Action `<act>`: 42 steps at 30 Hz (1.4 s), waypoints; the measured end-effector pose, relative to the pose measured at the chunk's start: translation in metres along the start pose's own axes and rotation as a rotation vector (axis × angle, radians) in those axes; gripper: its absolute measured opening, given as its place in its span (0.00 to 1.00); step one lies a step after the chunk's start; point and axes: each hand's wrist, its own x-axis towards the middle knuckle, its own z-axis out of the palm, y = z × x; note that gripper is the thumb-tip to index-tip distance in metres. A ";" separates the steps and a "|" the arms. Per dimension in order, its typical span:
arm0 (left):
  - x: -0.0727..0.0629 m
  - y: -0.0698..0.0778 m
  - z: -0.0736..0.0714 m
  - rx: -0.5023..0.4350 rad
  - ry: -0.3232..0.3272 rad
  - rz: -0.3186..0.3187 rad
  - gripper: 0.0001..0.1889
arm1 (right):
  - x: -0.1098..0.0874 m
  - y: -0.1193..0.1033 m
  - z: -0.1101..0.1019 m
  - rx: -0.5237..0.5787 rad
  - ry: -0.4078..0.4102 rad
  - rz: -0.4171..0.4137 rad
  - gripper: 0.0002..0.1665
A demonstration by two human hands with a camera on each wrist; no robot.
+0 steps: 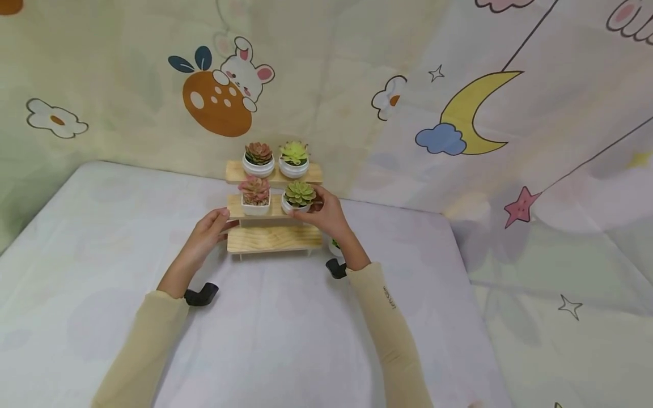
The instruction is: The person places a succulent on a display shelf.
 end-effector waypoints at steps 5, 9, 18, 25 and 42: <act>0.000 0.001 0.000 0.004 0.002 -0.011 0.33 | 0.001 0.002 -0.001 -0.013 -0.002 -0.003 0.37; 0.000 0.001 0.001 0.008 -0.006 -0.022 0.33 | 0.002 0.003 -0.001 -0.022 -0.005 0.007 0.38; 0.001 0.001 0.001 0.026 -0.005 -0.026 0.34 | -0.007 -0.018 0.001 -0.025 -0.004 -0.005 0.36; 0.003 -0.001 0.002 0.020 -0.006 -0.019 0.33 | -0.019 -0.018 -0.011 0.067 0.037 -0.006 0.38; 0.002 -0.001 0.002 0.012 -0.011 -0.017 0.34 | -0.055 0.059 -0.071 -0.054 0.014 0.181 0.45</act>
